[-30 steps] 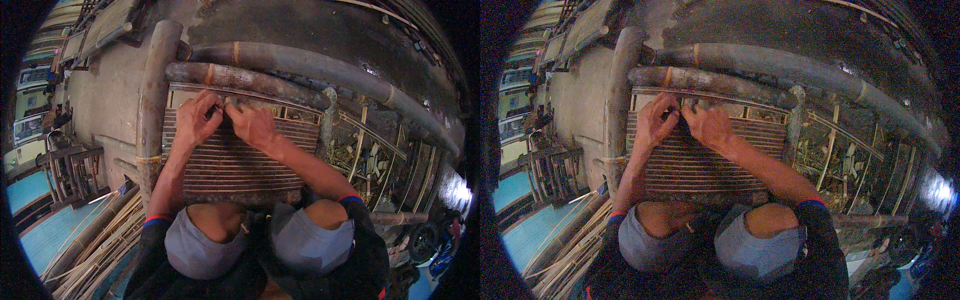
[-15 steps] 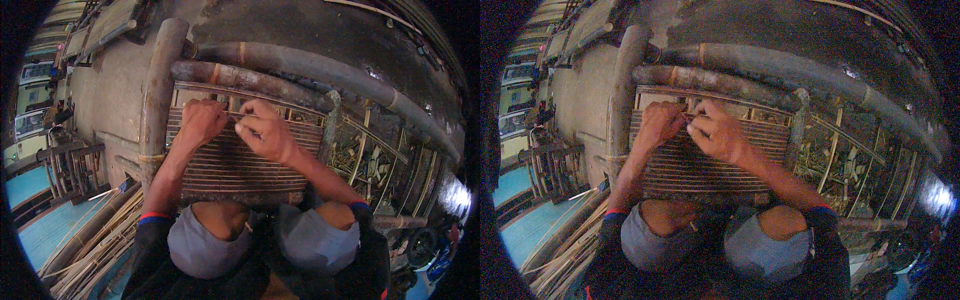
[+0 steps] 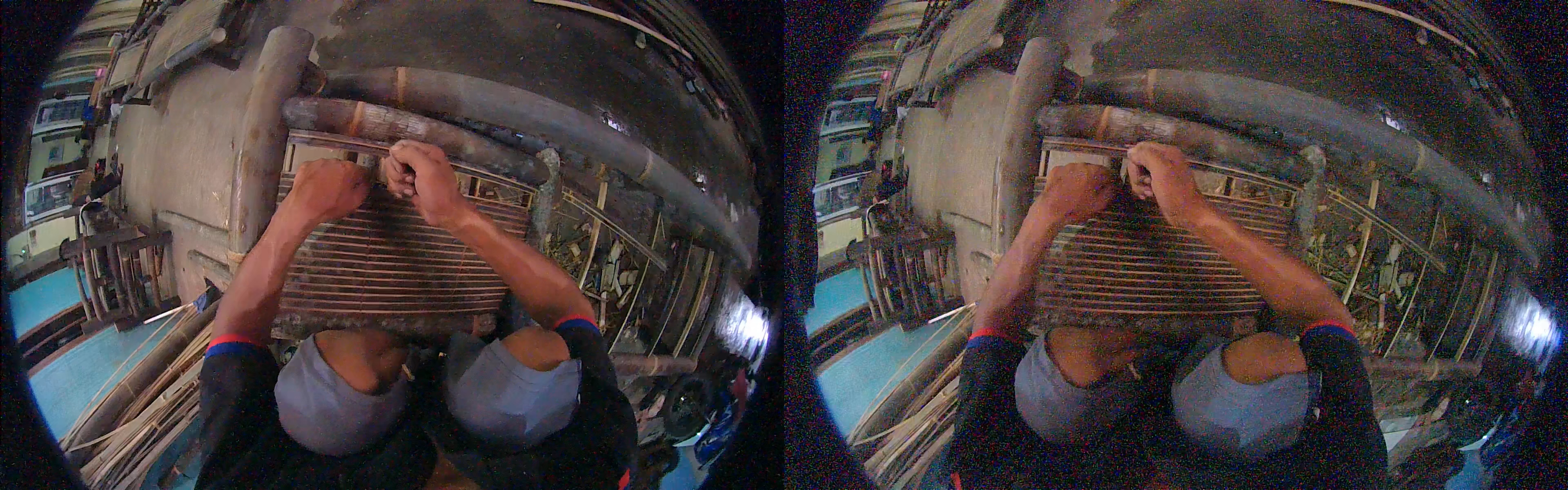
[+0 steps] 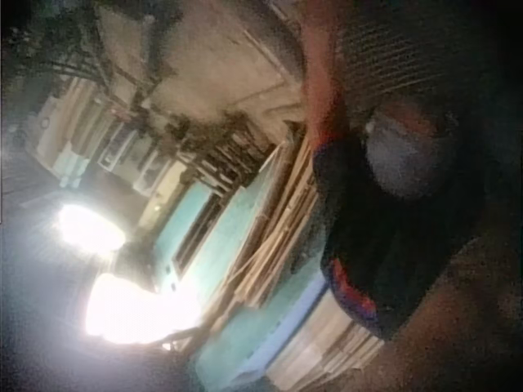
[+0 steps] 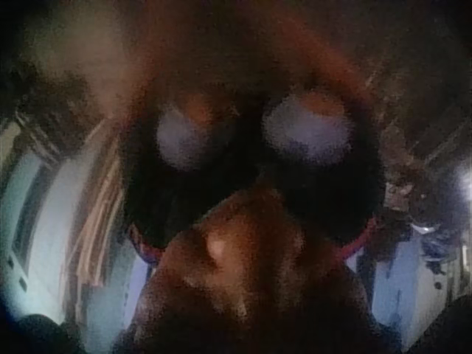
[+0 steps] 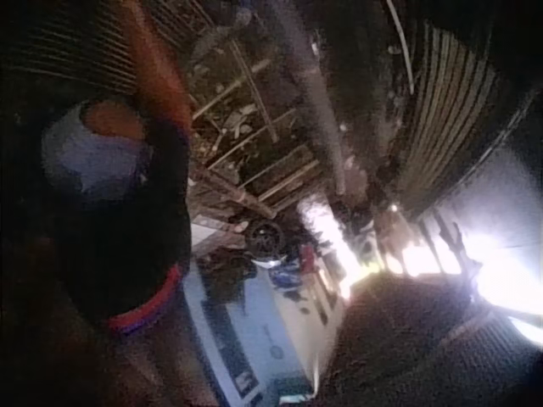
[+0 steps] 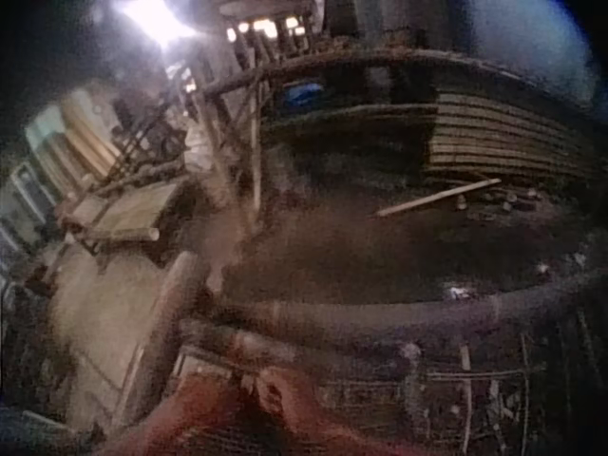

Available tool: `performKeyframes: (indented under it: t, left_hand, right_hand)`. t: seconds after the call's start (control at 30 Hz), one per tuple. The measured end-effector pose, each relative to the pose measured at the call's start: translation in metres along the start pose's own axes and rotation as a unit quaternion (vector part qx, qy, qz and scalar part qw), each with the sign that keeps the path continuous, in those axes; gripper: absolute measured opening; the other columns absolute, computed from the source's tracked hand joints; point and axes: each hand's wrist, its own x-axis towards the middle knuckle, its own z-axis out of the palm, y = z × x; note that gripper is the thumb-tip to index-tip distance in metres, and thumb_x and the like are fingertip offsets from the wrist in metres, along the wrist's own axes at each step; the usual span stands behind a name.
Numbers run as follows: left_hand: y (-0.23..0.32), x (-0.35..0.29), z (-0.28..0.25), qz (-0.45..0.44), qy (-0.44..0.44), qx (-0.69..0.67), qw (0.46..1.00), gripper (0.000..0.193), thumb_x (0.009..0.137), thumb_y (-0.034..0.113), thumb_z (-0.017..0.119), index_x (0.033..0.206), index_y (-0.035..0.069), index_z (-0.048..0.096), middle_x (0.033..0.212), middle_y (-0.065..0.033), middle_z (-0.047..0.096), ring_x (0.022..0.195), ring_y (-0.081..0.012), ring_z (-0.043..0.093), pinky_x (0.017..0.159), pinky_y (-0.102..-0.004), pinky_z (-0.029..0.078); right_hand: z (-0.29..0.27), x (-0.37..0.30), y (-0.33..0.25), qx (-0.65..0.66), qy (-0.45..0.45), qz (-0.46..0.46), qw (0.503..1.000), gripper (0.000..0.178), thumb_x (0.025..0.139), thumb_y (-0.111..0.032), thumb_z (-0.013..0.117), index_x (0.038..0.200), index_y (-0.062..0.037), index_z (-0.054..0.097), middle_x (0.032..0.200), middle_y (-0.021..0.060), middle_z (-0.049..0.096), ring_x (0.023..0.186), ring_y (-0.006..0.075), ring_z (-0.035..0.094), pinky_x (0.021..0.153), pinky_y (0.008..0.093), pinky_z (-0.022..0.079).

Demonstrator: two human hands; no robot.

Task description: The person weaves thin bamboo strips into a rectangular basket frame using both hands. They interlace the strips through the existing grid, occasionally adjusting the tension and position of the strips to maintain alignment.

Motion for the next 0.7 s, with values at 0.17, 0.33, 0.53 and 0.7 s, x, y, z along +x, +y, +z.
performKeyframes:
  t: [0.17, 0.33, 0.53, 0.7]
  left_hand:
    - [-0.008, 0.002, 0.003, 0.031, 0.020, -0.032, 0.999, 0.026, 0.089, 0.030, 0.056, 0.094, 0.013, 0.075, 0.088, -0.0181, 0.073, 0.085, -0.0385, 0.071, 0.077, -0.0521, 0.056]
    - [-0.014, -0.014, 0.022, 0.083, 0.158, -0.378, 0.908, 0.023, 0.086, 0.030, 0.060, 0.094, 0.014, 0.075, 0.091, -0.0173, 0.073, 0.090, -0.0364, 0.071, 0.077, -0.0482, 0.055]
    - [-0.016, -0.009, 0.006, 0.119, 0.125, -0.215, 0.961, 0.018, 0.080, 0.025, 0.065, 0.089, 0.012, 0.072, 0.092, -0.0146, 0.070, 0.086, -0.0349, 0.069, 0.071, -0.0435, 0.053]
    - [0.002, -0.007, 0.009, 0.121, 0.170, -0.120, 0.971, 0.015, 0.079, 0.014, 0.066, 0.093, 0.011, 0.071, 0.089, -0.0126, 0.068, 0.082, -0.0354, 0.067, 0.070, -0.0442, 0.054]
  right_hand:
    - [0.010, -0.013, -0.018, -0.244, -0.043, -0.054, 0.967, 0.031, 0.102, -0.020, 0.045, 0.075, -0.0052, 0.050, 0.064, 0.0034, 0.044, 0.057, 0.0159, 0.043, 0.056, 0.0329, 0.036]
    - [0.062, -0.013, -0.016, -0.400, -0.059, -0.248, 0.881, 0.031, 0.099, -0.020, 0.048, 0.077, 0.0008, 0.055, 0.068, 0.0224, 0.051, 0.064, 0.0420, 0.055, 0.064, 0.0493, 0.044]
    - [0.073, -0.036, -0.015, -0.444, -0.049, -0.190, 0.874, 0.019, 0.095, -0.014, 0.056, 0.085, 0.0017, 0.057, 0.078, 0.0276, 0.057, 0.075, 0.0481, 0.059, 0.066, 0.0534, 0.046]
    - [0.023, -0.084, 0.014, -0.531, -0.084, -0.331, 0.775, 0.018, 0.087, -0.016, 0.063, 0.077, -0.0031, 0.055, 0.107, 0.0210, 0.061, 0.102, 0.0410, 0.059, 0.087, 0.0497, 0.051]
